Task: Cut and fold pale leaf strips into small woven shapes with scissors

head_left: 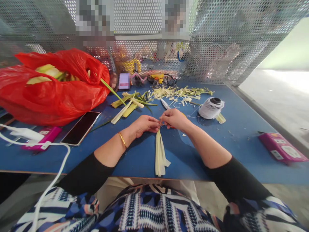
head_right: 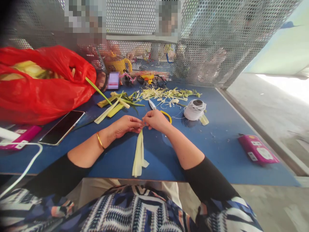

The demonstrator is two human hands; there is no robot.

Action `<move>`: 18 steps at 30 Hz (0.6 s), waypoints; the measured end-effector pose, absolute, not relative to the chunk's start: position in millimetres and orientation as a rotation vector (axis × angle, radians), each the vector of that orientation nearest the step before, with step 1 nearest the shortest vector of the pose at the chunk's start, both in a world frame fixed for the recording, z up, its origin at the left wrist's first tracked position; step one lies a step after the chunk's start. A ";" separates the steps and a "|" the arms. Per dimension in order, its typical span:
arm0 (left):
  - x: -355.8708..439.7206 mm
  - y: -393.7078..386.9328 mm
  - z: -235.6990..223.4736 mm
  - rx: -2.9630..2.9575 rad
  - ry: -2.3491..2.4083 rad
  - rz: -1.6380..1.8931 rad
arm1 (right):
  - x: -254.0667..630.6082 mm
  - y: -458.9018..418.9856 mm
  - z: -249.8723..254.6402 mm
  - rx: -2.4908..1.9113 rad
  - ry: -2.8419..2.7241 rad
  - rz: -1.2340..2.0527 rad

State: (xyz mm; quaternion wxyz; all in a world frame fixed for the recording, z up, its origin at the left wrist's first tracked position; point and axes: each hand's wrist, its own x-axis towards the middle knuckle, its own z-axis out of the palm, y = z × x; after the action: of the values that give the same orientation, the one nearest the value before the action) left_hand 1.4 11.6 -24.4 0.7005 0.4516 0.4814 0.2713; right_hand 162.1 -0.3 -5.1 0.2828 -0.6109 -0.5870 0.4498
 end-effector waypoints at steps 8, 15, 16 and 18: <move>1.6 16.9 -23.7 0.837 1.080 0.714 | 172.5 0.0 6.1 -1.656 -1.517 1.294; 1.4 16.2 -27.2 0.894 1.090 0.684 | 172.6 0.5 6.8 -1.620 -1.517 1.288; 1.5 15.8 -27.8 0.915 1.092 0.672 | 171.2 0.5 5.0 -1.597 -1.498 1.286; 1.8 15.1 -28.5 0.954 1.097 0.655 | 168.0 0.3 0.6 -1.546 -1.484 1.289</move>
State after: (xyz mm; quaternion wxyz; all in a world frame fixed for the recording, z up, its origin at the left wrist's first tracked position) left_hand 1.8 15.1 -28.5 0.6985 0.4281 0.4924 0.2938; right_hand 168.0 0.3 0.6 0.3150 -0.5868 -0.5631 0.4892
